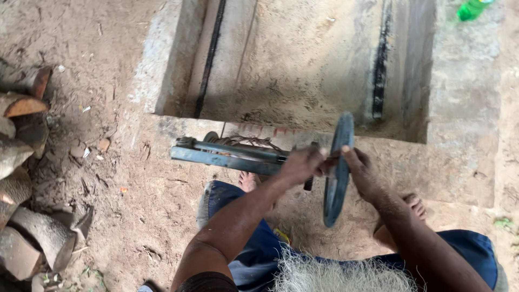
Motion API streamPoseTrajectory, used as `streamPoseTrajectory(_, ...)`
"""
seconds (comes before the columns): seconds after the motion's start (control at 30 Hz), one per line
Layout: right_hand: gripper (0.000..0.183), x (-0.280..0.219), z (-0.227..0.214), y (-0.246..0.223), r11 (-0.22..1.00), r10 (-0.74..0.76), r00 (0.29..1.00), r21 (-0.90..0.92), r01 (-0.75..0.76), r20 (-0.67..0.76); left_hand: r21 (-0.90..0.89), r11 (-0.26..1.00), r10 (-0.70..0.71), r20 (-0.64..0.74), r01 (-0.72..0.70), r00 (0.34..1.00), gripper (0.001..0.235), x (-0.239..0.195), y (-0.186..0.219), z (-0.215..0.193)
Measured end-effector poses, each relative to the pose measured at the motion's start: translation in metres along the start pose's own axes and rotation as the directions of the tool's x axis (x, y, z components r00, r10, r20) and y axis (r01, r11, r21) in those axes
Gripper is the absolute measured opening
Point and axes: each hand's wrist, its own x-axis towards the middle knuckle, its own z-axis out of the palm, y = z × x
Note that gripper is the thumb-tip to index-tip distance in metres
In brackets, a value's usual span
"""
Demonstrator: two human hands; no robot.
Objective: The person sits on the ground and turns a handwheel to operate a manual sawing machine. The person uses both hands to rotate the wheel, which moves a cutting mechanism along a track.
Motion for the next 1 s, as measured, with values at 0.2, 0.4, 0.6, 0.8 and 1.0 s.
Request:
streamPoseTrajectory(0.2, 0.069, -0.018, 0.014, -0.013, 0.999, -0.044, 0.990, -0.019, 0.047, 0.135, -0.230, 0.972, 0.000, -0.229, -0.055, 0.973, 0.051, 0.032, -0.005, -0.007)
streamPoseTrajectory(0.4, 0.068, -0.046, 0.010, -0.019, 0.952, -0.017, 0.983, -0.298, 0.072, 0.185, -0.308, 0.945, -0.175, -0.208, 0.105, 0.962, 0.042, 0.069, 0.013, 0.001)
streamPoseTrajectory(0.6, 0.069, -0.060, 0.013, 0.003, 0.907, -0.068, 0.969, -0.390, 0.158, 0.236, -0.012, 0.985, -0.173, -0.138, 0.173, 0.975, 0.059, 0.123, 0.058, 0.005)
streamPoseTrajectory(0.8, 0.065, -0.049, 0.001, 0.032, 0.786, 0.024, 0.961, -0.599, 0.153, 0.277, 0.411, 0.896, -0.124, -0.140, 0.171, 0.982, 0.047, 0.177, 0.034, 0.010)
streamPoseTrajectory(1.0, 0.066, -0.017, -0.015, 0.040, 0.660, -0.107, 0.903, -0.649, 0.377, 0.415, 0.573, 0.818, 0.032, -0.112, 0.038, 0.993, 0.046, 0.202, 0.016, 0.014)
